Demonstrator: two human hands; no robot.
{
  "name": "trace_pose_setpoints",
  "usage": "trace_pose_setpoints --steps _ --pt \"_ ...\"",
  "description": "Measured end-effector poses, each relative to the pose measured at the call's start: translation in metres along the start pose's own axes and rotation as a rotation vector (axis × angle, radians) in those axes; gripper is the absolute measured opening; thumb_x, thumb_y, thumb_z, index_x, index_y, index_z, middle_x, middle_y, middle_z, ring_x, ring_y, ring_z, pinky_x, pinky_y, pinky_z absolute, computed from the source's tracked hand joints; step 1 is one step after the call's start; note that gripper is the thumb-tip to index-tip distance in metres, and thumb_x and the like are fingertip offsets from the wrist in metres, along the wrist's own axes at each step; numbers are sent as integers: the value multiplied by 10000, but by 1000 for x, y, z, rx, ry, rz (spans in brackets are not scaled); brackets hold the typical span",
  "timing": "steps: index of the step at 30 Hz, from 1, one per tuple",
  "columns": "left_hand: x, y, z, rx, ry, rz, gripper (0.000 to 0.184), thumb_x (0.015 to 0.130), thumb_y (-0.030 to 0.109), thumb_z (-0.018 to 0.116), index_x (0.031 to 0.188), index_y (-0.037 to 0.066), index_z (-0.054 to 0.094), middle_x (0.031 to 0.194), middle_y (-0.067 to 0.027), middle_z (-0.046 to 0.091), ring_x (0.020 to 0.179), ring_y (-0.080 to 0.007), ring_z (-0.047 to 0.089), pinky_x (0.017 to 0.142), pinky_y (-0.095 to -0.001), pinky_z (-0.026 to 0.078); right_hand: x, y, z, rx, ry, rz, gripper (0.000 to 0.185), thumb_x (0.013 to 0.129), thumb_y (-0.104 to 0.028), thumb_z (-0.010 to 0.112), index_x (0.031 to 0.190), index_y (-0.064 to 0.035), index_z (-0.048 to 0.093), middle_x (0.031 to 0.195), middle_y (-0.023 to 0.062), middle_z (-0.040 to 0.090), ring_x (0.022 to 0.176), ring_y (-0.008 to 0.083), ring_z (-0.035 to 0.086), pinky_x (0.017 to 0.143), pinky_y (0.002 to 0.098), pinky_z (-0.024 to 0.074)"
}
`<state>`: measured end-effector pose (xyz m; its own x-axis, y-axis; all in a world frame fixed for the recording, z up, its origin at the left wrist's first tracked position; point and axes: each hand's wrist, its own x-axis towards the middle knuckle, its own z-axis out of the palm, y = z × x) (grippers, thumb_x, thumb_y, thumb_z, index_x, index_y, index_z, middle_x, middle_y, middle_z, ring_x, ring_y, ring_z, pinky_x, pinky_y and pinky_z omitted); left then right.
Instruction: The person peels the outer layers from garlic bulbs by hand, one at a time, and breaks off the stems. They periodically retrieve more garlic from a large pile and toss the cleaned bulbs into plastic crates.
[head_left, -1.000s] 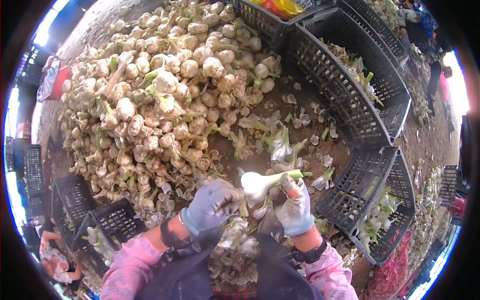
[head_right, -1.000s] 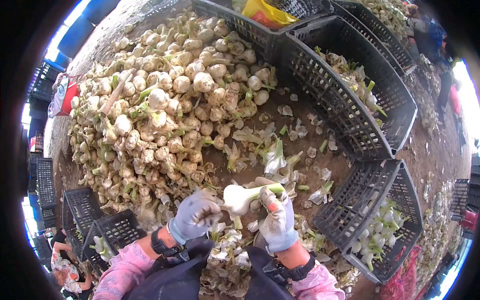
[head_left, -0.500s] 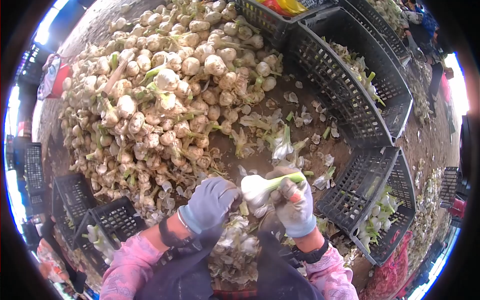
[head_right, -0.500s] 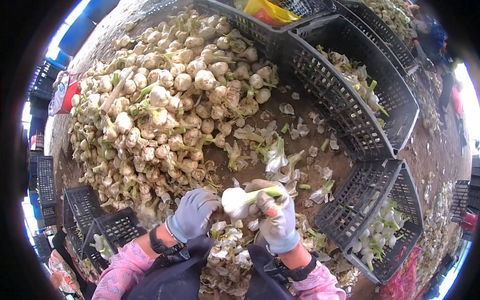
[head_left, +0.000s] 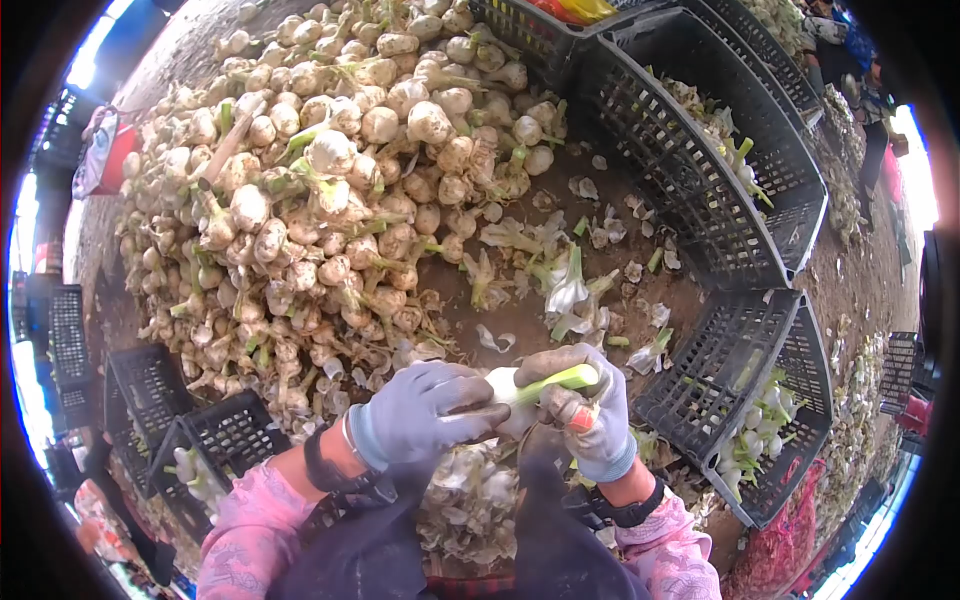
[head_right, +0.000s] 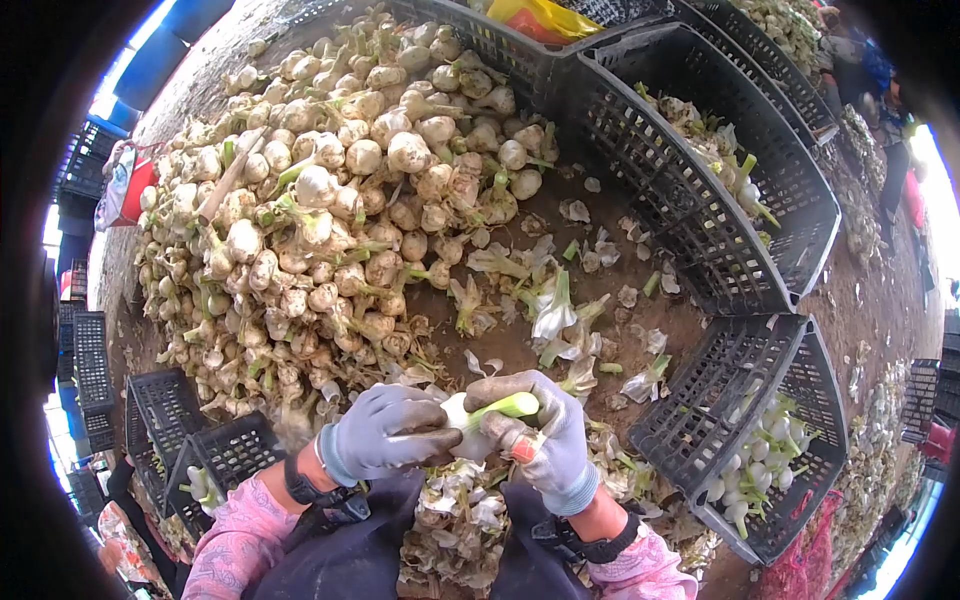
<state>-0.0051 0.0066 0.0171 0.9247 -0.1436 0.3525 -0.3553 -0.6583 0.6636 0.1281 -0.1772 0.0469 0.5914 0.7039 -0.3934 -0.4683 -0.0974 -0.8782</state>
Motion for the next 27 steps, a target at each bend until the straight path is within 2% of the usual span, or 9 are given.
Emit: trace_pose_setpoints --steps 4,7,10,13,17,21,22,23,27 --pt "-4 -2 -5 51 -5 100 358 681 108 651 1038 137 668 987 -40 603 908 -238 634 714 -339 519 -3 2 -5 73 -73 5 237 872 -54 660 1098 13 633 1020 93 683 908 138 645 802 273 525" --pt "-9 4 3 124 -58 30 348 687 118 636 1035 109 648 977 -47 601 934 -247 625 766 -343 502 -4 2 -3 23 -38 8 220 895 -95 647 1087 11 631 1022 94 678 879 128 637 776 272 524" --pt "-11 2 6 102 -47 -44 315 676 152 732 970 94 634 941 -52 609 821 -248 633 658 -357 517 -2 14 -6 170 28 29 253 927 -169 634 1108 6 612 1033 101 675 798 118 626 717 265 520" --pt "-28 -8 20 177 -101 -101 279 684 157 724 939 93 629 928 -62 620 814 -241 626 693 -359 510 6 23 -2 706 339 205 312 947 -239 622 1157 -10 588 1016 103 674 715 115 614 645 255 508" --pt "-54 -42 21 254 -506 -510 155 761 154 659 893 86 614 931 -81 624 838 -259 611 735 -376 499 15 51 -30 1182 108 306 337 950 -278 613 1197 -52 574 1021 104 662 642 107 588 591 245 491" --pt "-39 -19 13 -12 83 -506 488 830 497 679 1011 46 633 997 -152 630 886 -315 628 782 -393 522 13 61 -27 1148 235 341 310 955 -281 613 1177 -68 580 1042 104 657 672 105 583 618 252 500" --pt "-31 -10 12 -112 44 -537 641 810 620 653 1050 26 625 1033 -179 626 927 -326 630 796 -399 525 13 59 -20 1100 264 325 299 960 -272 609 1178 -69 578 1044 102 657 680 108 585 620 254 503" --pt "-14 3 10 -140 63 -506 445 794 395 750 1023 30 638 1034 -138 652 922 -311 638 804 -387 522 13 54 -8 1051 294 306 288 966 -262 605 1180 -71 577 1047 101 656 687 111 586 623 256 506" --pt "-8 -2 17 -104 170 -330 96 875 130 635 904 38 636 934 -96 679 806 -229 660 696 -344 530 11 47 3 1136 267 372 239 980 -233 594 1142 -58 590 1064 108 652 698 127 590 626 261 508"
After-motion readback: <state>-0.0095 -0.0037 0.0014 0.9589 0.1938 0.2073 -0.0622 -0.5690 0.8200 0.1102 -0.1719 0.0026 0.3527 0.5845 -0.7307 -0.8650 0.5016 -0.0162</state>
